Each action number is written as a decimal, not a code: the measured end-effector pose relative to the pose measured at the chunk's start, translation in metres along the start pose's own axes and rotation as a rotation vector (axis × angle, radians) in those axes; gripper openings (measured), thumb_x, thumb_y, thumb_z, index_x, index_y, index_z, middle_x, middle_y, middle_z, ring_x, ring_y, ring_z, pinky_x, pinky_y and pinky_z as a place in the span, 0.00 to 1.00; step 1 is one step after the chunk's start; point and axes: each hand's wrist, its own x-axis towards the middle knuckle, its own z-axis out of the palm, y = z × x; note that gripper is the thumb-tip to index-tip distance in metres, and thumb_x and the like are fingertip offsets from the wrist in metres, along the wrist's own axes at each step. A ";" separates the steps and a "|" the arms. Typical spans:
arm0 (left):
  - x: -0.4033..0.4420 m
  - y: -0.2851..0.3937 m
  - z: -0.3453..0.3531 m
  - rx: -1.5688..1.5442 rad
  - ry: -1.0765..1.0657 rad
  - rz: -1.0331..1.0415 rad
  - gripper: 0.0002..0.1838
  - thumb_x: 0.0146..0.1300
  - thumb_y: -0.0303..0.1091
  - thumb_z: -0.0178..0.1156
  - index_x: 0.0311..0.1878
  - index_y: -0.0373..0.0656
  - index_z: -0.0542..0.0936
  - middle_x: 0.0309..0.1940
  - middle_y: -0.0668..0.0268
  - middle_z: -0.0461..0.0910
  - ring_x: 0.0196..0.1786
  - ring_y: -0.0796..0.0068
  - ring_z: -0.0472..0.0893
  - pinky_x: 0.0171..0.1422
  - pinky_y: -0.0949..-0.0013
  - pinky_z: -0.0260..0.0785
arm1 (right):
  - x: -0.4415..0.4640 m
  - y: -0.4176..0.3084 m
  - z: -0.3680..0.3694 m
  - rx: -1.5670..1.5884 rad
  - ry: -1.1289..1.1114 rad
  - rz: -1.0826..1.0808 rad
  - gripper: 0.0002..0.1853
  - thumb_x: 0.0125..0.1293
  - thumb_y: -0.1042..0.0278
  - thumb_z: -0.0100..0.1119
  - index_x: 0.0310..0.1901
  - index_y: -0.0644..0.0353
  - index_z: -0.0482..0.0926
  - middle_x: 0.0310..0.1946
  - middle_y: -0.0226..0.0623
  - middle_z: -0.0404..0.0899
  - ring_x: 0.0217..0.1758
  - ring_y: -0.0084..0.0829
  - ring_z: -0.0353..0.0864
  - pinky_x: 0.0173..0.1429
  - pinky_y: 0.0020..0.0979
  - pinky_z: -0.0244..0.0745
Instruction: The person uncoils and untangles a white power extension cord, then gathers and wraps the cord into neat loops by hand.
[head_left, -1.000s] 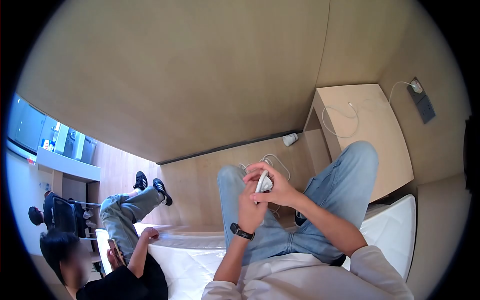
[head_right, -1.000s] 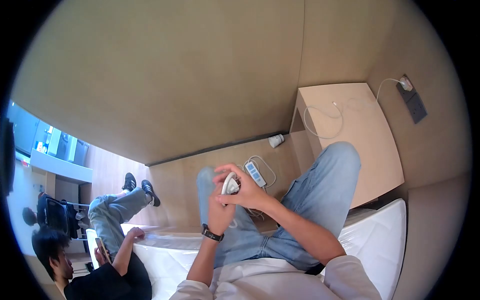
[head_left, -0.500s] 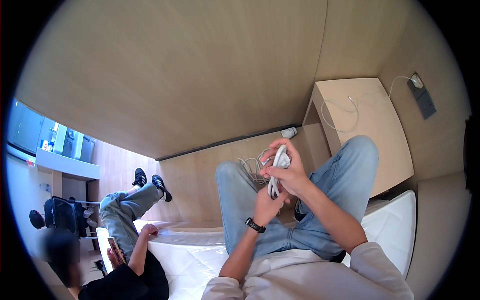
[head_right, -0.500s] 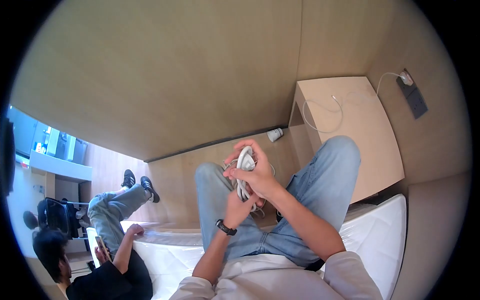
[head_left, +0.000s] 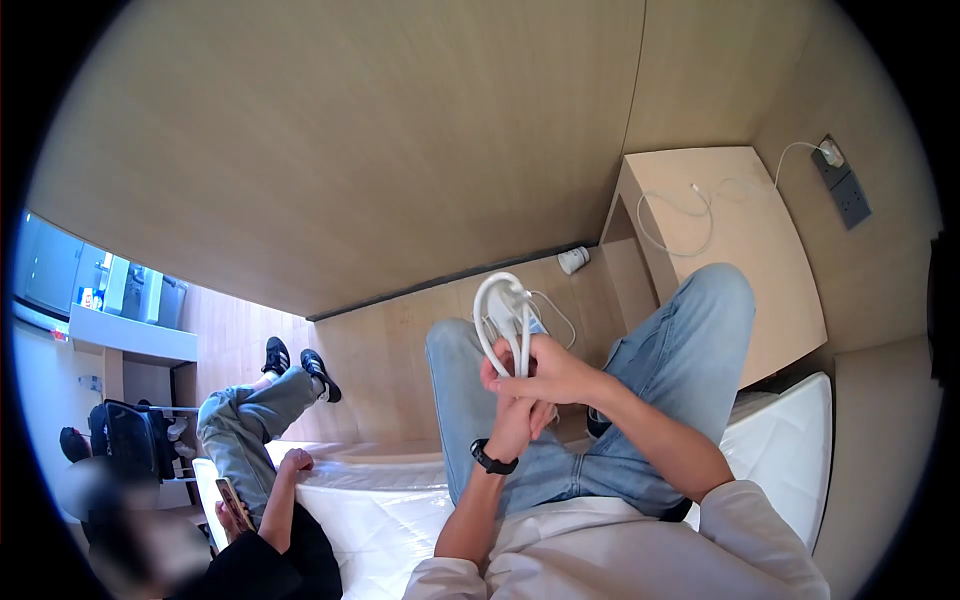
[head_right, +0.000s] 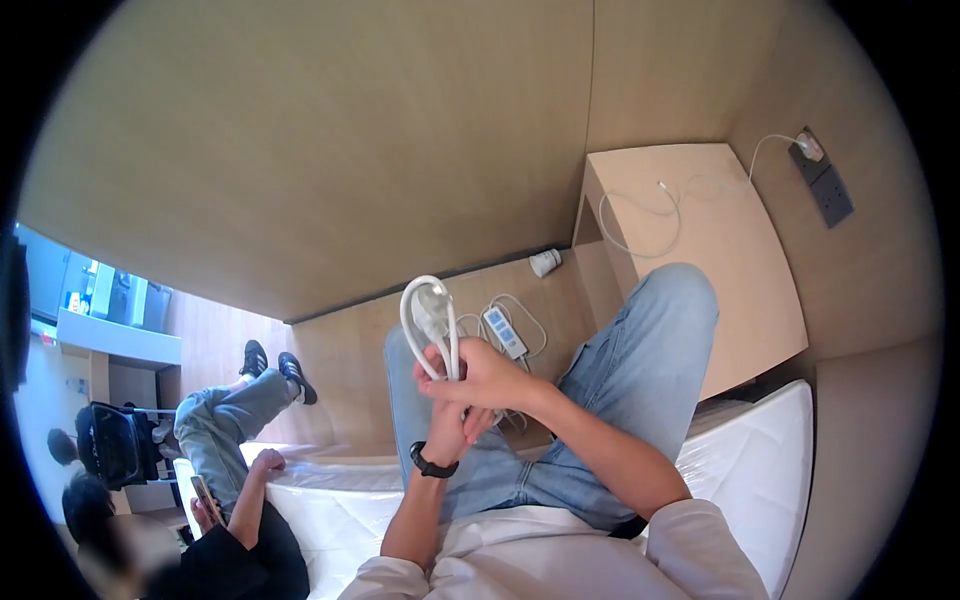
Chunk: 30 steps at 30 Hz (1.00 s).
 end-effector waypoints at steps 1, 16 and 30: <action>-0.002 -0.001 -0.001 -0.003 0.007 -0.001 0.12 0.70 0.38 0.45 0.32 0.43 0.70 0.10 0.73 0.61 0.11 0.83 0.59 0.20 0.77 0.52 | -0.002 -0.004 0.002 -0.082 -0.023 -0.070 0.10 0.60 0.71 0.60 0.41 0.65 0.76 0.32 0.35 0.80 0.39 0.22 0.79 0.45 0.24 0.74; 0.017 -0.006 0.000 -0.168 0.232 -0.137 0.06 0.68 0.38 0.49 0.42 0.48 0.67 0.11 0.73 0.63 0.11 0.81 0.62 0.17 0.76 0.54 | 0.008 0.035 0.002 0.127 0.175 0.209 0.13 0.62 0.61 0.60 0.36 0.64 0.77 0.24 0.32 0.77 0.28 0.22 0.77 0.34 0.25 0.72; 0.027 -0.041 -0.010 0.197 0.106 0.037 0.06 0.66 0.31 0.52 0.38 0.39 0.74 0.26 0.66 0.77 0.30 0.77 0.77 0.37 0.75 0.68 | 0.013 0.037 -0.009 0.303 0.428 0.103 0.15 0.74 0.58 0.41 0.33 0.60 0.67 0.18 0.27 0.65 0.23 0.22 0.71 0.32 0.27 0.72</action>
